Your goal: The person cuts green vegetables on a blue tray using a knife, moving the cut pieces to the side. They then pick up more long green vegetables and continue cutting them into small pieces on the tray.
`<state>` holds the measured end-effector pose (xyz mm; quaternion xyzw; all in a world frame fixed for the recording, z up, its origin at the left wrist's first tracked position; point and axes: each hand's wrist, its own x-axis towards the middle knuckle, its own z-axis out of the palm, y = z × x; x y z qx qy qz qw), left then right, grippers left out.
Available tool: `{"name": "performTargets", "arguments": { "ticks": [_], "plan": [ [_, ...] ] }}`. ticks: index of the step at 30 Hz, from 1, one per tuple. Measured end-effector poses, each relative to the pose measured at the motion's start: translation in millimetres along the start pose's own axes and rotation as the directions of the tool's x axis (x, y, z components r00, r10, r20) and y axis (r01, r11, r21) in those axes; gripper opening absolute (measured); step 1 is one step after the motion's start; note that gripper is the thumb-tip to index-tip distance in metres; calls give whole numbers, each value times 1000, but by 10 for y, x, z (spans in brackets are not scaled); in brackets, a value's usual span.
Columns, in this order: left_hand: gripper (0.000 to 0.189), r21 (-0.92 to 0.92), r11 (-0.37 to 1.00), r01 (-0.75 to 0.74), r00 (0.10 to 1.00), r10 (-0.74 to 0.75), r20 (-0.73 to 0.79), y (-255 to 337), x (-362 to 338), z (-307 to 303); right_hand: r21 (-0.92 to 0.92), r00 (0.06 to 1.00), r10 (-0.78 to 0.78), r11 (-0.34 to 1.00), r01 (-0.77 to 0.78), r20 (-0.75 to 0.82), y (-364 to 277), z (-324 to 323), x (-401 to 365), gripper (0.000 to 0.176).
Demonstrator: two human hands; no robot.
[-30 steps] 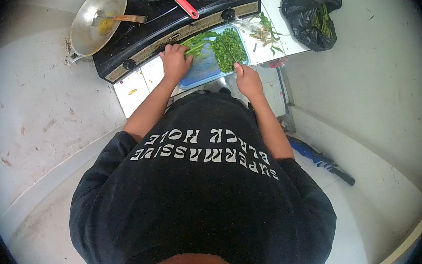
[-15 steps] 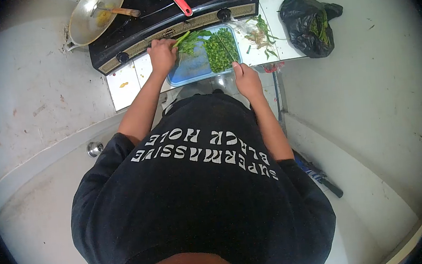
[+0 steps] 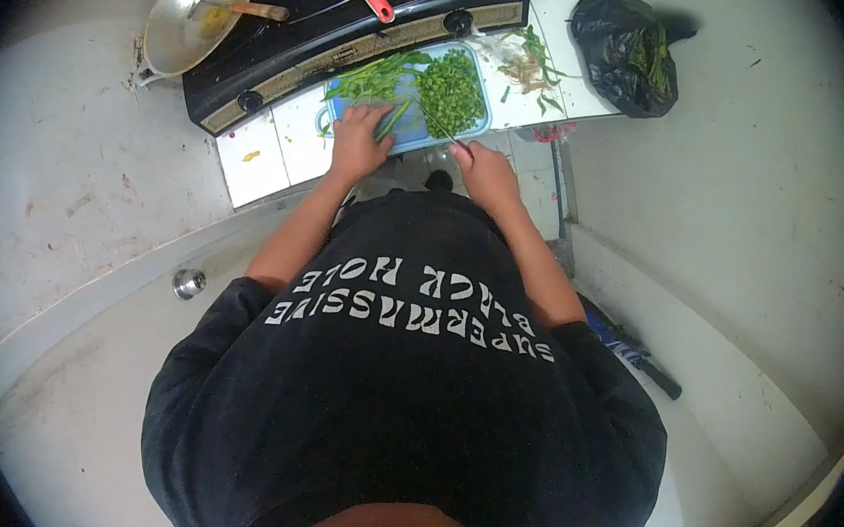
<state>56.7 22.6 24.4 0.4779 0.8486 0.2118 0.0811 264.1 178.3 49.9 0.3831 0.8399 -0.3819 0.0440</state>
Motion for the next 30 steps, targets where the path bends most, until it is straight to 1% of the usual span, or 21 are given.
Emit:
{"name": "performTargets", "arguments": {
  "ticks": [2, 3, 5, 6, 8, 9, 11, 13, 15, 17, 21, 22, 23, 25, 30],
  "plan": [
    [38, -62, 998, 1, 992, -9, -127, -12, 76, 121, -29, 1000, -3, 1000, 3, 13, 11, 40, -6, 48],
    [38, -66, 998, -2, 992, -6, -123, -20, 121, 184, -24, 1000, 3, 1000, -3, 4, 20, 77, -9, 48],
    [30, -90, 995, -45, 991, 34, -128, -47, 194, 305, -19, 1000, 17, 1000, -17, -3, 61, 148, -15, 48],
    [30, -94, 995, -45, 992, 34, -123, -67, 216, 353, 3, 1000, 4, 1000, -4, -6, 71, 183, -5, 48],
    [21, -138, 990, -26, 991, 7, -137, -98, 265, 443, 21, 1000, -4, 1000, 4, -10, 100, 225, 7, 49],
    [21, -142, 989, -27, 991, 8, -135, -107, 290, 466, 28, 1000, 4, 1000, -4, -15, 82, 238, 12, 50],
    [15, -178, 967, -181, 980, 162, -115, -148, 295, 487, 36, 1000, 13, 999, -12, -15, 36, 276, 3, 51],
    [15, -167, 968, -187, 979, 169, -118, -143, 277, 466, 27, 999, 54, 998, -54, -6, -12, 300, -20, 53],
    [14, -159, 968, -194, 977, 176, -124, -115, 266, 477, 19, 999, 51, 999, -51, 2, -54, 340, -42, 53],
    [13, -206, 965, -161, 982, 137, -128, -108, 243, 489, 14, 999, 43, 999, -43, 13, -85, 381, -49, 53],
    [12, -218, 963, -156, 983, 128, -135, -100, 243, 476, -62, 996, 79, 995, -77, 33, -183, 395, -46, 52],
    [14, -219, 964, -149, 986, 127, -110, -99, 241, 460, -84, 994, 103, 992, -99, 35, -211, 387, -57, 51],
    [17, -221, 965, -143, 988, 127, -84, -92, 237, 448, -83, 994, 106, 991, -103, 37, -205, 401, -68, 51],
    [17, -215, 965, -146, 988, 130, -89, -91, 244, 458, -65, 995, 97, 993, -96, 11, -206, 416, -65, 52],
    [17, -228, 965, -132, 990, 117, -80, -110, 250, 501, -81, 993, 116, 990, -113, 21, -217, 415, -71, 51]
  ]
}}
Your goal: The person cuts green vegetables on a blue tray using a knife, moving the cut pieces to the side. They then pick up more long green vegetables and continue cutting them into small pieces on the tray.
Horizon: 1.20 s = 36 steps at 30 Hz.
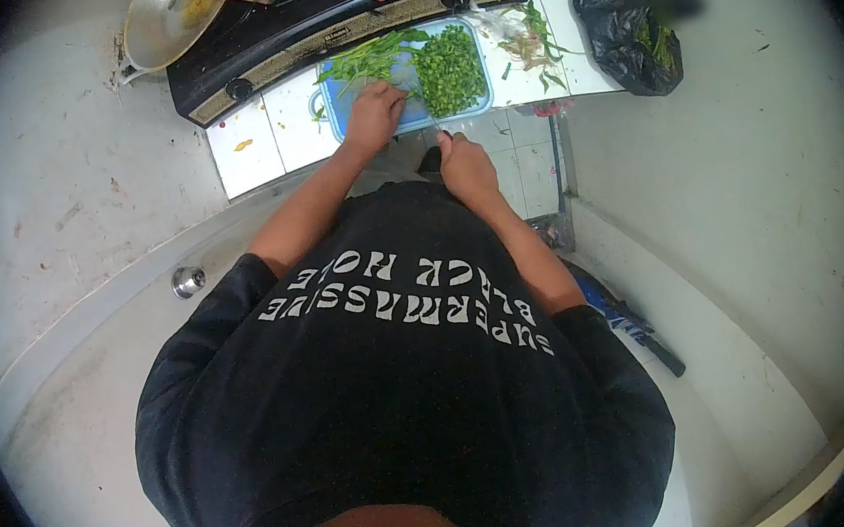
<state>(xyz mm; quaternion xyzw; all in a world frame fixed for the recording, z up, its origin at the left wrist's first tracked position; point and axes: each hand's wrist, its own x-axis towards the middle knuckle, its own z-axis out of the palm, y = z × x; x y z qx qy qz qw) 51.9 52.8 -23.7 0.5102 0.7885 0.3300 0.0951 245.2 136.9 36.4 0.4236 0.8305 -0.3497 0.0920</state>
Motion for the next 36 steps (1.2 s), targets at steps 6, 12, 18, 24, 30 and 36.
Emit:
{"name": "performTargets", "arguments": {
  "ticks": [6, 12, 18, 24, 30, 36],
  "plan": [
    [15, 1, 1000, -19, 999, 19, -29, -23, -6, 11, 14, 1000, 0, 1000, 0, -8, -13, -10, -2, 51],
    [14, 11, 1000, -13, 999, 14, -42, -34, -16, 18, 14, 999, -29, 999, 29, -17, 64, 18, 23, 51],
    [12, 42, 999, -3, 999, 5, -42, -24, -6, 33, -11, 998, -54, 998, 54, -7, 69, -37, 78, 51],
    [11, 48, 999, -20, 998, 23, -52, -25, -13, 59, -18, 999, -50, 999, 50, -3, 77, 12, 137, 51],
    [10, 61, 998, 31, 998, -27, -65, 28, -6, 17, 3, 999, -37, 999, 37, -2, 73, 68, 77, 52],
    [9, 10, 998, 65, 997, -64, -39, -20, 19, 11, 38, 999, -34, 999, 34, 0, 80, 200, 187, 52]
  ]
}}
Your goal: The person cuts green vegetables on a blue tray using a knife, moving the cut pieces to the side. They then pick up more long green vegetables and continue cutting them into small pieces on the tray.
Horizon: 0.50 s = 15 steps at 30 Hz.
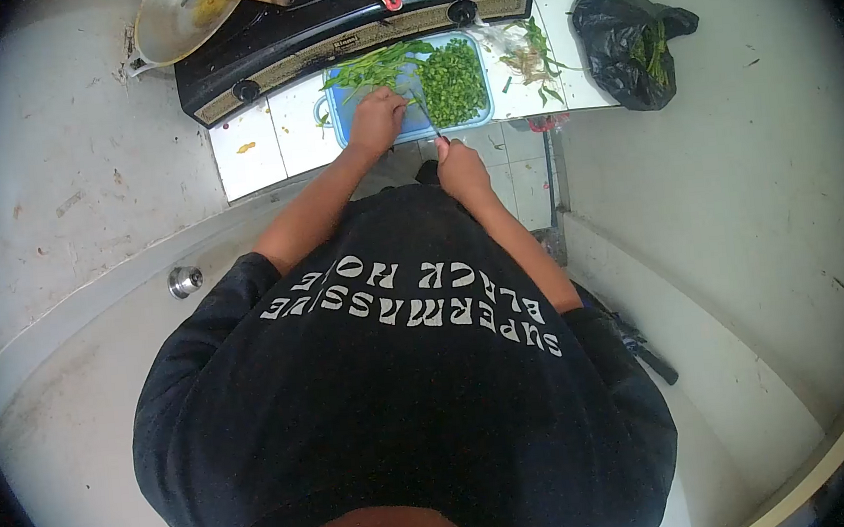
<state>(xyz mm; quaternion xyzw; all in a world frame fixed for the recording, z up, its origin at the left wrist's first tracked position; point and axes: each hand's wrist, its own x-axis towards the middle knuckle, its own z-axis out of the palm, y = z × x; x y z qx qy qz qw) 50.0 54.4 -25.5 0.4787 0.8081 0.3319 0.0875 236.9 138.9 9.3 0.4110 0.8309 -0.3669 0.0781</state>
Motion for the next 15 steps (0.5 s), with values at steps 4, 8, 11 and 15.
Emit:
{"name": "performTargets", "arguments": {
  "ticks": [4, 8, 11, 15],
  "plan": [
    [10, 43, 999, 8, 1000, -8, 1, 29, 4, -15, 7, 999, 33, 999, -33, 28, 20, -11, -94, 53],
    [10, 42, 999, -3, 1000, 3, 9, -10, 15, 3, -20, 995, 97, 995, -96, 28, -76, -84, -182, 55],
    [11, 14, 1000, -5, 1000, 5, 28, -5, 34, -30, 15, 999, 49, 999, -49, 3, -69, -12, -58, 56],
    [10, 5, 999, 33, 999, -33, 39, -18, 44, -8, 26, 996, 94, 995, -94, 0, -48, -15, -146, 57]
  ]
}}
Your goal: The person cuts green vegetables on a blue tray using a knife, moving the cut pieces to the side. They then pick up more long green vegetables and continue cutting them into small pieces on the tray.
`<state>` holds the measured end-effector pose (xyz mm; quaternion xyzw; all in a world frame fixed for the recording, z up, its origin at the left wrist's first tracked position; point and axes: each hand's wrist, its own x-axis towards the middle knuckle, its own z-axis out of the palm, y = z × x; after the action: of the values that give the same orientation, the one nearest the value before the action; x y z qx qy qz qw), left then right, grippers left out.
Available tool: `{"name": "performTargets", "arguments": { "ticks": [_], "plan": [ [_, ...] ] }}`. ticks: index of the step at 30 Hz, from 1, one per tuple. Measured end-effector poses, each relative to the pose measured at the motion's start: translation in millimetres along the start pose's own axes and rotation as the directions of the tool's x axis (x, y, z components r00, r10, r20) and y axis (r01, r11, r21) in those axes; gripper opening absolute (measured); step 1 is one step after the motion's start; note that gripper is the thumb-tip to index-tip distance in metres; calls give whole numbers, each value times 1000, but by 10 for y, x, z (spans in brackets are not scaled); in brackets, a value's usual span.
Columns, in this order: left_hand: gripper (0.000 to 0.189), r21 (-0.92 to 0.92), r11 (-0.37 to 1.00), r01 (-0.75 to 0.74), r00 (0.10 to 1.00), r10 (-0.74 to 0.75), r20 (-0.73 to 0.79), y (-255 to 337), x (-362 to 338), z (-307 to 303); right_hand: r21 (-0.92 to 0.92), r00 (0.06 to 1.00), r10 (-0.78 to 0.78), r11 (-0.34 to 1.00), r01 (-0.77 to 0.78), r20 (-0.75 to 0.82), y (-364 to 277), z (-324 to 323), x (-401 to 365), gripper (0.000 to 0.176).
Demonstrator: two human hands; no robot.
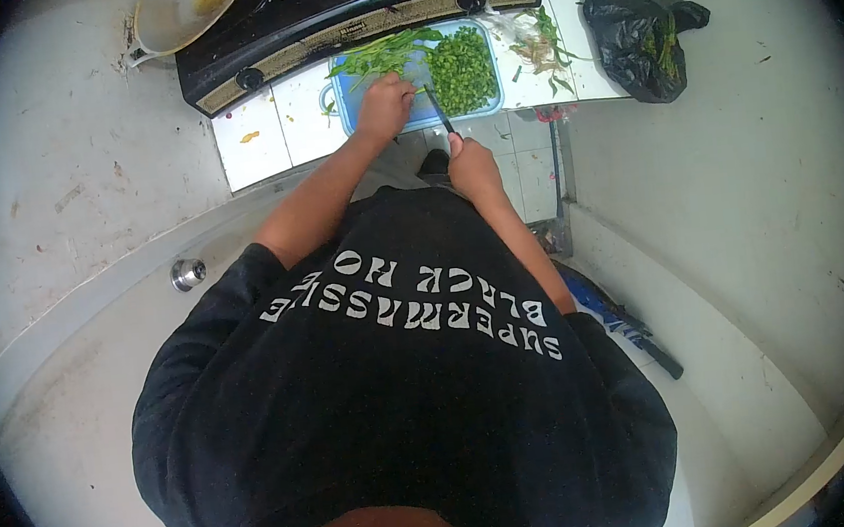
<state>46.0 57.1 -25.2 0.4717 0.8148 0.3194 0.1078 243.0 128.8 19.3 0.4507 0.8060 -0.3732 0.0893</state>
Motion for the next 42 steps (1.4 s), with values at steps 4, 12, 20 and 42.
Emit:
{"name": "performTargets", "arguments": {
  "ticks": [4, 12, 20, 42],
  "plan": [
    [10, -6, 1000, -7, 1000, 7, -17, -15, -46, 43, 2, 999, 29, 1000, -29, -42, -47, -63, -55, 57],
    [10, -3, 1000, -19, 999, 19, -30, -17, -23, 4, -19, 998, -54, 998, 53, -41, -120, -47, -85, 55],
    [11, -6, 1000, -18, 1000, 18, -25, -2, -13, 1, -74, 999, -6, 997, 3, -45, -177, -15, -37, 53],
    [11, -128, 992, -3, 999, -3, -47, -59, -6, -10, -13, 996, 76, 997, -77, -39, -85, -34, -135, 56]
  ]
}}
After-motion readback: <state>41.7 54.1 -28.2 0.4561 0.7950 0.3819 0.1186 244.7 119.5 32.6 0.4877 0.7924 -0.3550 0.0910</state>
